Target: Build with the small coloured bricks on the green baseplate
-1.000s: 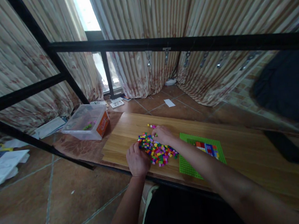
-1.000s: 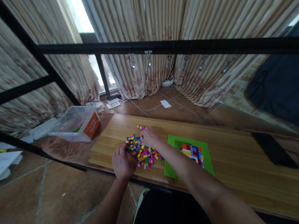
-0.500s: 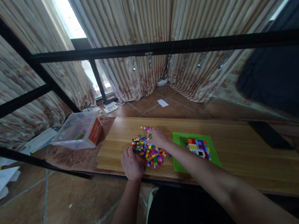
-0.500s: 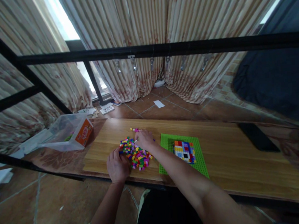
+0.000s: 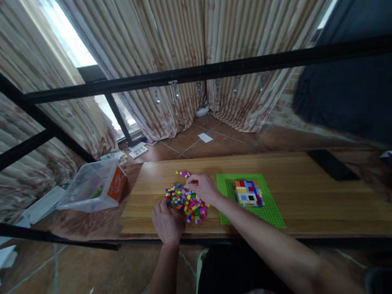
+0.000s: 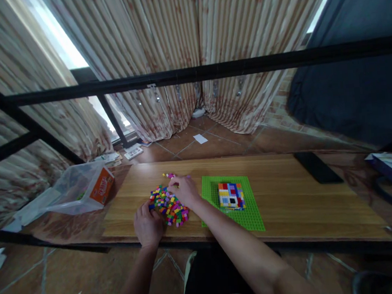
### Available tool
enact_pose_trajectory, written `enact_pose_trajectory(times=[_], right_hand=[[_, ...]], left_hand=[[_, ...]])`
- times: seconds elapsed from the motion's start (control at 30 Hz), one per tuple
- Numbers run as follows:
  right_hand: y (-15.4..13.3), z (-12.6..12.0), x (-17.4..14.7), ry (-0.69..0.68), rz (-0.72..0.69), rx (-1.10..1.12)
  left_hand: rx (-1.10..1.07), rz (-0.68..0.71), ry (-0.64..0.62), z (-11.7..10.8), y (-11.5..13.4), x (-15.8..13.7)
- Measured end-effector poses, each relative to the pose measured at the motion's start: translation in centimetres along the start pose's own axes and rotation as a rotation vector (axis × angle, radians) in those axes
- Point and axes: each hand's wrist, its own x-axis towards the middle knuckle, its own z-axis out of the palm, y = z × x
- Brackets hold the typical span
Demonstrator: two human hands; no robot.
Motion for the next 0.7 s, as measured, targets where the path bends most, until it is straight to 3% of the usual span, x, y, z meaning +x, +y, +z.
enact_pose_trajectory(times=[0.1,0.2,0.43,0.7], right_hand=[[-0.5,0.1,-4.0,0.029,0.002,0.388],[-0.2,0.3,-8.6,0.042,0.037,0.548],[3.1,-1.4,-16.1,0.129,0.176,0.491],[7.4,-5.2,-18.4,0.393,0.327,0.535]], left_hand=[[-0.003,0.0,0.001,0.0,0.0,0.1],[0.013,-0.01,-0.01,0.0,-0.1,0.2],[0.023,0.03,-0.011,0.3,-0.5,0.4],[0.012,0.027,0.002,0.2,-0.4,0.6]])
